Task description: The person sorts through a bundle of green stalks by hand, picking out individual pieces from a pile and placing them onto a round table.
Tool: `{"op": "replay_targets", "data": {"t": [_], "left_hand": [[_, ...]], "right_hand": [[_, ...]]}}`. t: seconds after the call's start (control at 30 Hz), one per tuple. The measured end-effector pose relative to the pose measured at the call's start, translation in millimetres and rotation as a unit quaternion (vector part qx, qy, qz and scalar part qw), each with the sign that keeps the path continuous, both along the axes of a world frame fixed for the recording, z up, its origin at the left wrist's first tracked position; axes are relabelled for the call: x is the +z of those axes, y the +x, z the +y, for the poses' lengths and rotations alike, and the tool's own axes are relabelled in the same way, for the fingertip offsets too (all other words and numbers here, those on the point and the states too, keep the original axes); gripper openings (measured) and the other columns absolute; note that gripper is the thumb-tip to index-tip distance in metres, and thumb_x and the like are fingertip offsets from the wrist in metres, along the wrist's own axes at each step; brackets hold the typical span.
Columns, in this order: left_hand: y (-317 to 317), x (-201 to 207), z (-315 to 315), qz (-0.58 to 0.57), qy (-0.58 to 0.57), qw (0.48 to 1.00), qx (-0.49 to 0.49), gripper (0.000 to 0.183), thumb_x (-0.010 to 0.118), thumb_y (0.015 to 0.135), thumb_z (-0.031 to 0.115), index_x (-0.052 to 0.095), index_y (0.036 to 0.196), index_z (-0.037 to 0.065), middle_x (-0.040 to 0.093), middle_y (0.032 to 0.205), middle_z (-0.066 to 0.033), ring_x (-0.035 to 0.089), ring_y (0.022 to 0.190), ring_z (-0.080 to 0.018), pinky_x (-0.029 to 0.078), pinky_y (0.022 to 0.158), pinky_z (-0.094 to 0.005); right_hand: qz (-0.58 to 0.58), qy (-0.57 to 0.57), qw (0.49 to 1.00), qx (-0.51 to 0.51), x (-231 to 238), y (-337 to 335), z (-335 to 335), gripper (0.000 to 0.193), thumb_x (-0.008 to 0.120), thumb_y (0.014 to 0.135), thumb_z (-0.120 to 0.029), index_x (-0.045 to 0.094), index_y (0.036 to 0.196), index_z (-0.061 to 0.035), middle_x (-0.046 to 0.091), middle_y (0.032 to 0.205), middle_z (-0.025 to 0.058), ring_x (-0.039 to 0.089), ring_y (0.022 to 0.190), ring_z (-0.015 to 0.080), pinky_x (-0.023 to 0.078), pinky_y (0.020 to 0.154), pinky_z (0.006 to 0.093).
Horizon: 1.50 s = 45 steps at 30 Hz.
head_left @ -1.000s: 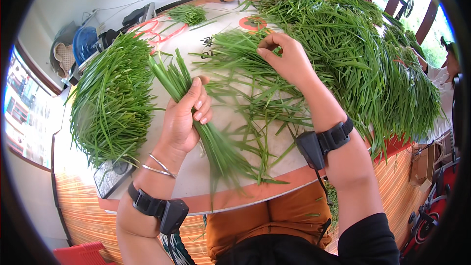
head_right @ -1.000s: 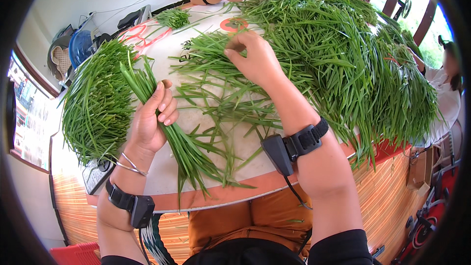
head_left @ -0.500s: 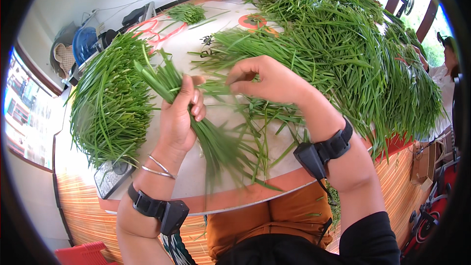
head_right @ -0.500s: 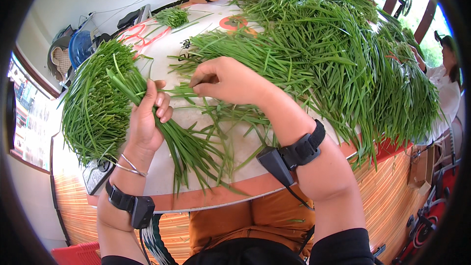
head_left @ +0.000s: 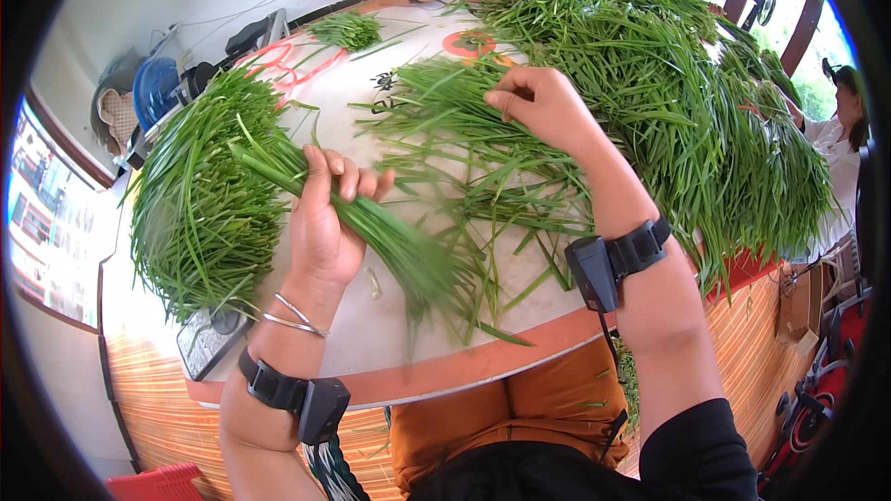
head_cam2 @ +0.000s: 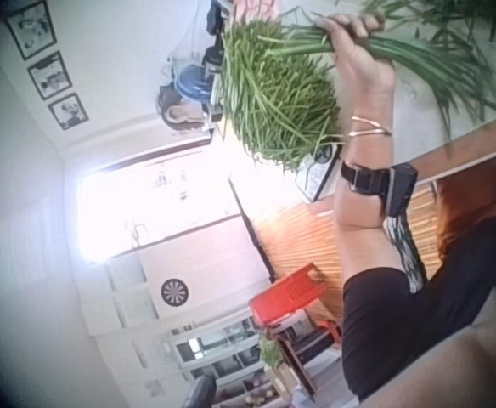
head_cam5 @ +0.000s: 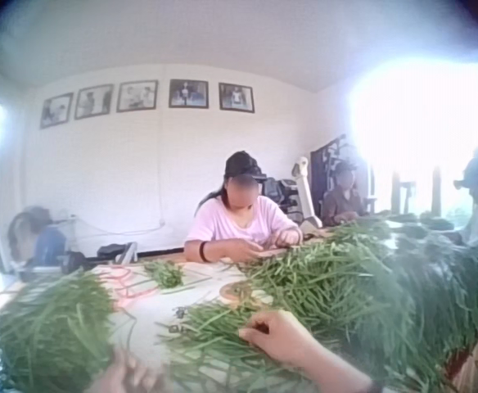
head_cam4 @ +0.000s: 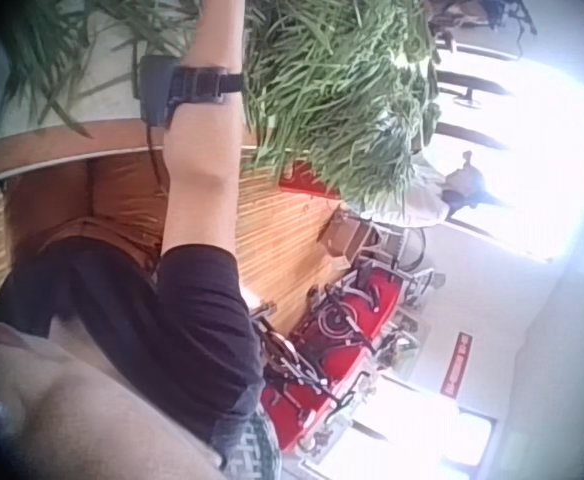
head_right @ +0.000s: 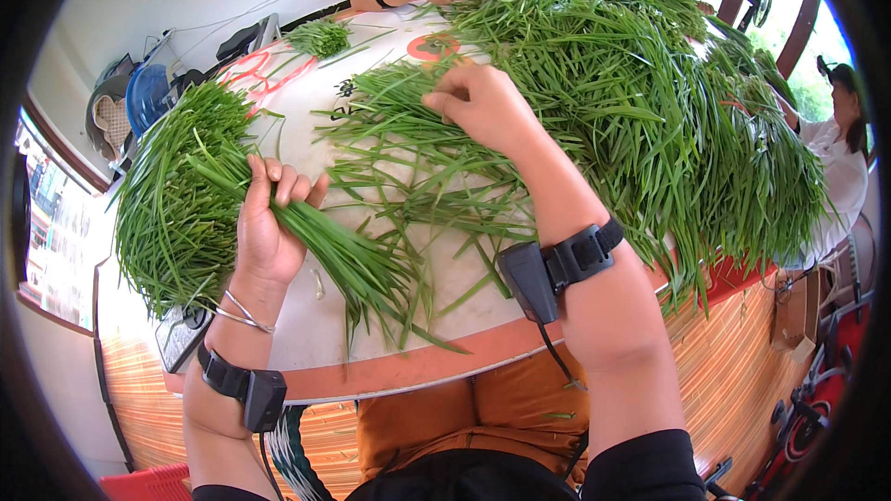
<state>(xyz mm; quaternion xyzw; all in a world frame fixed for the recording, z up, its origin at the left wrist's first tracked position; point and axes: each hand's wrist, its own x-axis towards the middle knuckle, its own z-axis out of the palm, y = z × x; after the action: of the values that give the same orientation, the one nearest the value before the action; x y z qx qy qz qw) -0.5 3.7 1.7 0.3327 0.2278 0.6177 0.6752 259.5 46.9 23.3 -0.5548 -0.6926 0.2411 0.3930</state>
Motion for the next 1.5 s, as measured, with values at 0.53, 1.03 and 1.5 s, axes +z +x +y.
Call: {"op": "replay_targets", "data": {"t": [0.53,1.03,1.5], "left_hand": [[0,5,-4,0.062,-0.005,0.992,-0.111,0.025,0.051,0.092,0.036,0.048,0.084,0.012,0.029,0.056,0.0071,0.028,0.047,-0.0036,0.029,0.047,-0.0195],[5,12,-9,0.139,-0.064,0.984,-0.095,0.037,0.051,0.093,0.031,0.046,0.114,0.002,0.028,0.058,0.0074,0.027,0.048,-0.0023,0.026,0.046,-0.0171],[1,2,-8,0.081,-0.022,0.995,-0.046,0.033,0.053,0.091,0.031,0.048,0.112,0.006,0.038,0.069,0.0047,0.035,0.057,-0.0037,0.030,0.048,-0.0173]], "right_hand": [[-0.122,0.112,0.984,-0.059,-14,-7,7,0.019,0.066,0.074,-0.020,0.067,0.082,-0.0028,0.063,0.079,0.0148,0.061,0.075,0.0290,0.048,0.071,0.0373],[0.239,0.082,0.963,0.092,9,-28,-11,0.018,0.050,0.090,-0.006,0.058,0.104,0.0017,0.066,0.082,0.0052,0.054,0.064,0.0077,0.046,0.063,0.0207],[0.035,0.027,0.981,0.187,6,-58,-36,0.036,0.067,0.077,-0.012,0.057,0.109,-0.0015,0.061,0.090,0.0048,0.052,0.063,0.0099,0.045,0.057,0.0248]]}}
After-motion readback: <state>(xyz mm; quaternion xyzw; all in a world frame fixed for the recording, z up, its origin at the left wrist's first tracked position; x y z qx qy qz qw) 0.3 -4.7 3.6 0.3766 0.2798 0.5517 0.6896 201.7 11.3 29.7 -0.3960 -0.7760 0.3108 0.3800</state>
